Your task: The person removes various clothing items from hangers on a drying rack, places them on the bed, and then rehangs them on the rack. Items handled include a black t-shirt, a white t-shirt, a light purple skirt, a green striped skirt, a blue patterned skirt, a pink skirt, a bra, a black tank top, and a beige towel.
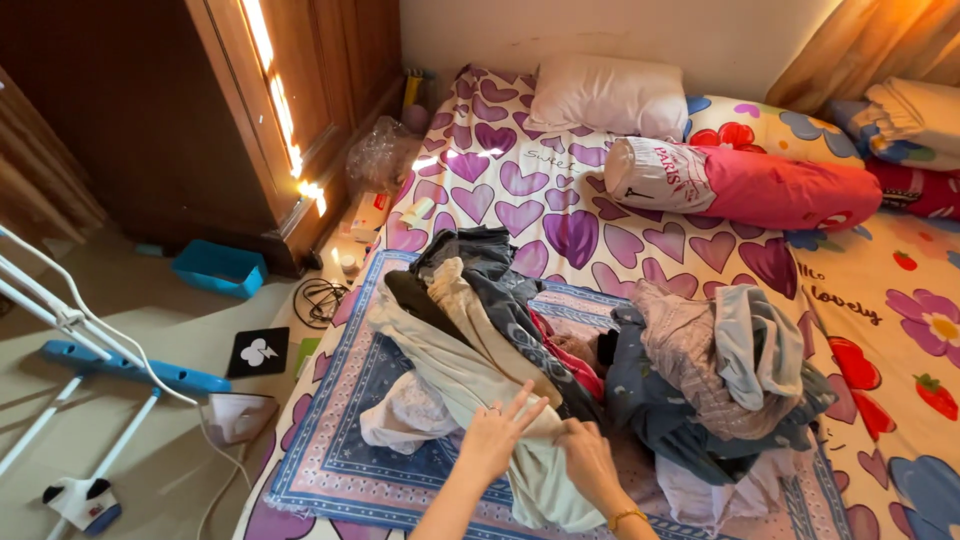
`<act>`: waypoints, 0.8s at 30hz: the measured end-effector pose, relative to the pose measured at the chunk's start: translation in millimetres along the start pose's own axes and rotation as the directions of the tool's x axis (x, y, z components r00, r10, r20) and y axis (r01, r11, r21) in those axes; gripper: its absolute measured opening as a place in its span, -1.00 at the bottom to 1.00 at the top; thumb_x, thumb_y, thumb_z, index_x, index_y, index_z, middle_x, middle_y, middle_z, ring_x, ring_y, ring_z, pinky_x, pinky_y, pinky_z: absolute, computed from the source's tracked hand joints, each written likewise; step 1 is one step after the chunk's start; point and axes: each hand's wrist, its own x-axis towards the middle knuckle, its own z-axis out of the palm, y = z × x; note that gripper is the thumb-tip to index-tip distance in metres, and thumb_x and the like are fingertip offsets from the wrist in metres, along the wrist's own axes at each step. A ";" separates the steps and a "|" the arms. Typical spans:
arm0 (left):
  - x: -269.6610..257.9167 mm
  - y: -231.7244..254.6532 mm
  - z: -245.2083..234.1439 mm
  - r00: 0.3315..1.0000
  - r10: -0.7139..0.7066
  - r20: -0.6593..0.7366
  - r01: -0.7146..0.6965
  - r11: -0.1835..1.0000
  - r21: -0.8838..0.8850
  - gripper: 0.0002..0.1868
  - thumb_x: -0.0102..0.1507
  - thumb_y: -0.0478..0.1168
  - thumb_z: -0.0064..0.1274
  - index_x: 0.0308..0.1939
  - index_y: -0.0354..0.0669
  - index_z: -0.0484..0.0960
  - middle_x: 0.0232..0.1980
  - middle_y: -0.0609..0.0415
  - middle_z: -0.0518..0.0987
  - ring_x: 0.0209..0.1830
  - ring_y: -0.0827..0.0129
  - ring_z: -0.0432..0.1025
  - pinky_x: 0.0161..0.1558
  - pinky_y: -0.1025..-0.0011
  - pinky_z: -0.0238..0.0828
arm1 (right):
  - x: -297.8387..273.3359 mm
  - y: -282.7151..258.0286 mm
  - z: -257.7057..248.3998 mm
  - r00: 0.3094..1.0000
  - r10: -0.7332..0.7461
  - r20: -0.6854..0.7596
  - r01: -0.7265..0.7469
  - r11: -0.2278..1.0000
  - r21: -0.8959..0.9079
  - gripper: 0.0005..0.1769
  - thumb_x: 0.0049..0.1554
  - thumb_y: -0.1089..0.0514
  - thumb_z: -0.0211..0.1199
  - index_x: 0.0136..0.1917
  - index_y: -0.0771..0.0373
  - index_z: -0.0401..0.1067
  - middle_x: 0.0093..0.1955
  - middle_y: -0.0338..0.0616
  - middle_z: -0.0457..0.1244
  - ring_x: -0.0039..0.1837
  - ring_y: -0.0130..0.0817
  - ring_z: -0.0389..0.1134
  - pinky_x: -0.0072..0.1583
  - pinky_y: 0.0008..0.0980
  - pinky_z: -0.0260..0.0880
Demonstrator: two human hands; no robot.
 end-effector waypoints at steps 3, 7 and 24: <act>9.1 -2.3 17.3 0.996 -0.084 -0.009 0.083 0.993 -0.081 0.17 0.11 -0.51 0.17 0.62 0.36 -0.12 0.71 0.12 -0.27 0.06 -0.05 0.43 -0.04 0.09 0.42 | 12.9 9.6 -5.5 0.923 -0.139 -0.360 0.181 0.980 0.085 -0.78 0.18 0.22 -0.05 -0.23 0.14 0.41 -0.01 -0.26 0.28 -0.05 -0.03 0.23 0.01 0.04 0.27; 6.9 -15.8 24.4 0.947 -0.289 -0.144 0.242 0.931 -0.275 -0.04 0.16 -0.58 0.05 0.58 0.05 0.06 0.20 -0.10 0.45 0.02 -0.02 0.42 -0.04 0.07 0.47 | 19.6 -25.9 -56.2 0.803 -0.328 -0.497 0.402 0.915 0.046 -0.72 0.13 0.37 -0.01 -0.07 0.26 0.54 0.15 -0.20 0.34 0.11 -0.09 0.28 0.18 -0.18 0.35; -32.9 -37.9 172.3 0.918 -0.398 0.001 0.367 0.847 -0.384 -0.31 -0.07 -0.48 0.27 0.12 -0.18 0.38 0.38 -0.22 0.11 0.23 -0.21 0.17 -0.12 -0.01 0.54 | 39.5 -80.0 7.5 0.857 -0.429 -0.284 0.444 0.896 -0.013 -0.93 0.02 0.34 0.13 -0.21 0.42 0.34 -0.03 0.07 0.12 -0.06 0.08 0.26 -0.01 0.02 0.28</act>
